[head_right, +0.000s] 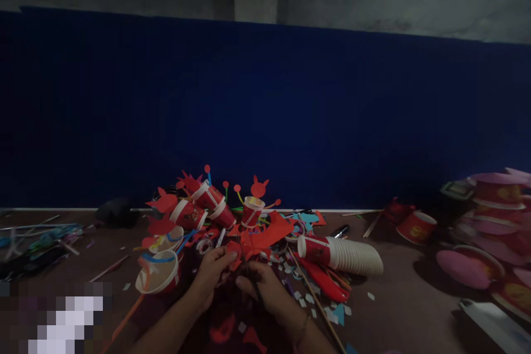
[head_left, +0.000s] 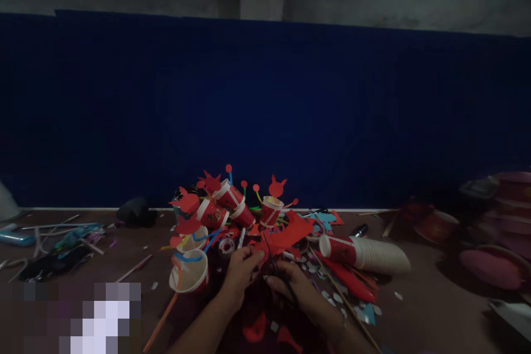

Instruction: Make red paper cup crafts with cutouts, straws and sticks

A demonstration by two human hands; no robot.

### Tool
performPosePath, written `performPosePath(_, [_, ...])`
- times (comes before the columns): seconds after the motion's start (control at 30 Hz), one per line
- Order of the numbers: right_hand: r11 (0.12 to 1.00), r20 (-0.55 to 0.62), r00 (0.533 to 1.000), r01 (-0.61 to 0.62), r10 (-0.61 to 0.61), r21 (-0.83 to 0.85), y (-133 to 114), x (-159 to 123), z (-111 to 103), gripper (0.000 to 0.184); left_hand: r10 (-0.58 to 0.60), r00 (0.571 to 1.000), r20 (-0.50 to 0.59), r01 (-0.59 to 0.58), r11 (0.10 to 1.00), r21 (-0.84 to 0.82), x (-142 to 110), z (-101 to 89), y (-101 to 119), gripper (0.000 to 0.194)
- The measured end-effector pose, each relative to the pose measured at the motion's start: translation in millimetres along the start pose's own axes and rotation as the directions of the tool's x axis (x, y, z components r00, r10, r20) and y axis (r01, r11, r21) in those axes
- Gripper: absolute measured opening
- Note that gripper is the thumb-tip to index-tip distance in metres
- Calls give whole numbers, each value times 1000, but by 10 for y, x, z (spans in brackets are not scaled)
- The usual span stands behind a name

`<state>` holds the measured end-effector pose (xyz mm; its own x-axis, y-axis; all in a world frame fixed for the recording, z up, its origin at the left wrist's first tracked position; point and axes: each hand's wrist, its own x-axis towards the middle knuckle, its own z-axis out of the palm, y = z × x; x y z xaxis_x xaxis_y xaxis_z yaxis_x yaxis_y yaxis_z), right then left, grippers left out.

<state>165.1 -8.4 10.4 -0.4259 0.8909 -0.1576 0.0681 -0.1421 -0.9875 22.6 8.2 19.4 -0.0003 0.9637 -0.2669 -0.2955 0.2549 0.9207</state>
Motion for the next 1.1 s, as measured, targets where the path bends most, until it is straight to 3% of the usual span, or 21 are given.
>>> performPosePath(1.1, [998, 1, 999, 43, -43, -41, -52, -18, 10, 39, 8, 999, 52, -6, 999, -38, 4, -20, -30, 36])
